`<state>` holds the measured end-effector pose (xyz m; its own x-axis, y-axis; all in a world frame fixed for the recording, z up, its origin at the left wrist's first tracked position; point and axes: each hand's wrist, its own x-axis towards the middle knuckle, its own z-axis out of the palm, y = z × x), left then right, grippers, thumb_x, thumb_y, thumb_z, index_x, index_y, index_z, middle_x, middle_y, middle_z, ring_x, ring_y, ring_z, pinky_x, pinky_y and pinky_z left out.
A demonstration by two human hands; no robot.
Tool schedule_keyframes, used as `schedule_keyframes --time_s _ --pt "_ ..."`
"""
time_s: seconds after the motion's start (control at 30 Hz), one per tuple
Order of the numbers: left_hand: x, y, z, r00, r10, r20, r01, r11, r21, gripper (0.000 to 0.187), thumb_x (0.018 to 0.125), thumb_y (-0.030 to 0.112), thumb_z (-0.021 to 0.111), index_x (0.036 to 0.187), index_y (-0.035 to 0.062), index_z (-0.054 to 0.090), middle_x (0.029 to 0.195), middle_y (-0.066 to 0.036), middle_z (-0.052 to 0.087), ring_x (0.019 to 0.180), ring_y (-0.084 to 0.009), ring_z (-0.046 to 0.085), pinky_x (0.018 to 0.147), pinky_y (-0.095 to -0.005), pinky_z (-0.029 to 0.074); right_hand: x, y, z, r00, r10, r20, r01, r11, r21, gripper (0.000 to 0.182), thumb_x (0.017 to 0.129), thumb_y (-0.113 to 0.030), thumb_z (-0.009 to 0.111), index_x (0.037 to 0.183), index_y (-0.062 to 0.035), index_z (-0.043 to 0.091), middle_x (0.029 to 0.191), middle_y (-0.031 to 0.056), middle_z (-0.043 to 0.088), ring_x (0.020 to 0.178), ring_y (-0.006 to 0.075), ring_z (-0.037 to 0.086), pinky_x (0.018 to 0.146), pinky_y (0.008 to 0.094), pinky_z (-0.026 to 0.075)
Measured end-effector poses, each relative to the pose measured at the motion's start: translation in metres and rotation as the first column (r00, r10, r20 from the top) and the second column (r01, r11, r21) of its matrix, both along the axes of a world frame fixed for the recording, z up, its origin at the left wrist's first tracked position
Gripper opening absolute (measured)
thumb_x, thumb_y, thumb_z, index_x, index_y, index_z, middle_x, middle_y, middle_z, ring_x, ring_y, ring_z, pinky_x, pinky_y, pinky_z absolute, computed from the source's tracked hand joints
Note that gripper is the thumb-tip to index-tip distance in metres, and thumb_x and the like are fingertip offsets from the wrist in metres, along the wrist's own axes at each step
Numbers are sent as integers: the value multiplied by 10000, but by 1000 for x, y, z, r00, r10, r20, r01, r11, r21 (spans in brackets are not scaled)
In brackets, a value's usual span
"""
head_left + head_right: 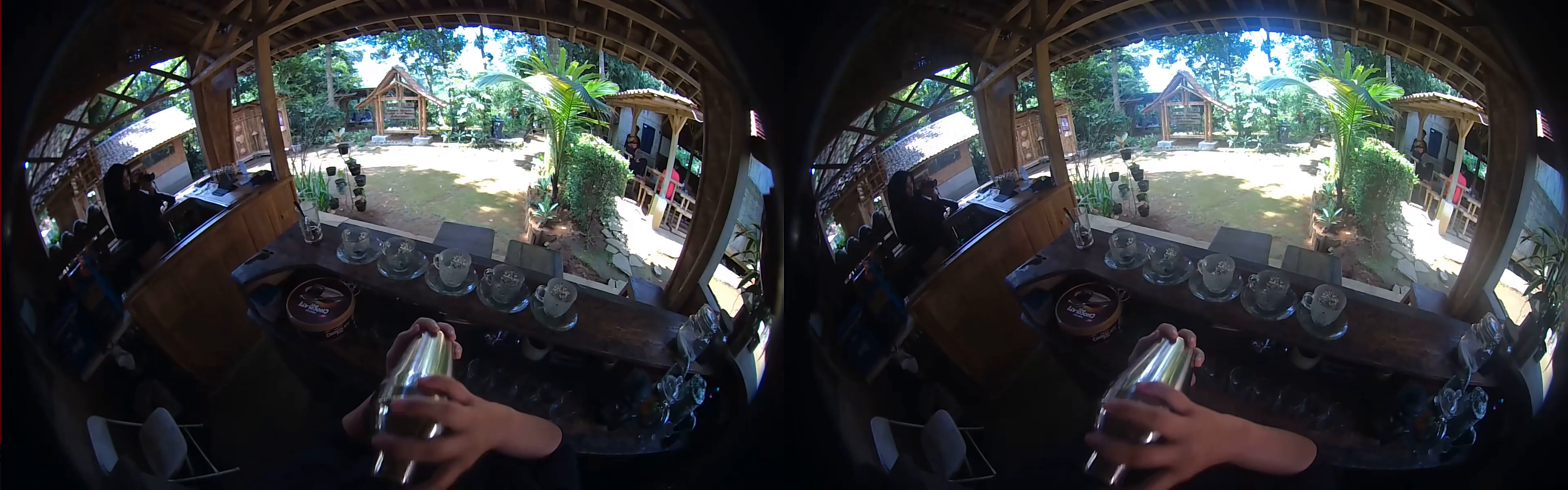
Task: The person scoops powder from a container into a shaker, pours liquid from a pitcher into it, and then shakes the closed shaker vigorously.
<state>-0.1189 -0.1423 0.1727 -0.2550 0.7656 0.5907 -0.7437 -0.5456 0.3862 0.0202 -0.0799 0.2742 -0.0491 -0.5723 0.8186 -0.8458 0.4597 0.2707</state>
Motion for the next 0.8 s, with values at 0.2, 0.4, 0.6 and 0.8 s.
schedule_keyframes --time_s 0.2,0.4,0.6,0.8 --pt "-24 18 -29 941 292 172 -200 888 -413 270 924 302 441 1042 82 542 1076 -126 554 915 -260 573 737 -369 534 -44 27 -33 994 -62 91 83 967 -243 596 552 -138 822 1051 -271 523 1177 99 543 1092 382 496 846 505 449" --pt "-9 -9 22 997 75 -7 -75 992 -98 325 909 340 449 998 40 536 1025 -169 517 910 -324 568 737 -402 525 4 -10 -11 996 -44 -74 48 997 59 549 685 -200 697 1130 -400 445 1295 -11 467 1155 332 477 945 539 360" --pt "6 3 2 840 538 68 -488 804 -340 286 917 297 446 1018 47 541 1030 -128 537 920 -244 574 743 -374 525 -57 35 -31 973 -164 165 206 936 -284 588 611 -218 790 1090 -320 463 1221 98 514 1136 383 468 898 524 403" --pt "-9 -1 19 996 21 90 -6 988 -156 279 926 289 434 1025 56 551 990 -140 582 1003 -230 550 801 -398 502 -2 -2 -8 986 -54 -155 65 996 66 506 713 -268 690 1143 -413 466 1175 -23 546 1109 320 493 914 527 388"
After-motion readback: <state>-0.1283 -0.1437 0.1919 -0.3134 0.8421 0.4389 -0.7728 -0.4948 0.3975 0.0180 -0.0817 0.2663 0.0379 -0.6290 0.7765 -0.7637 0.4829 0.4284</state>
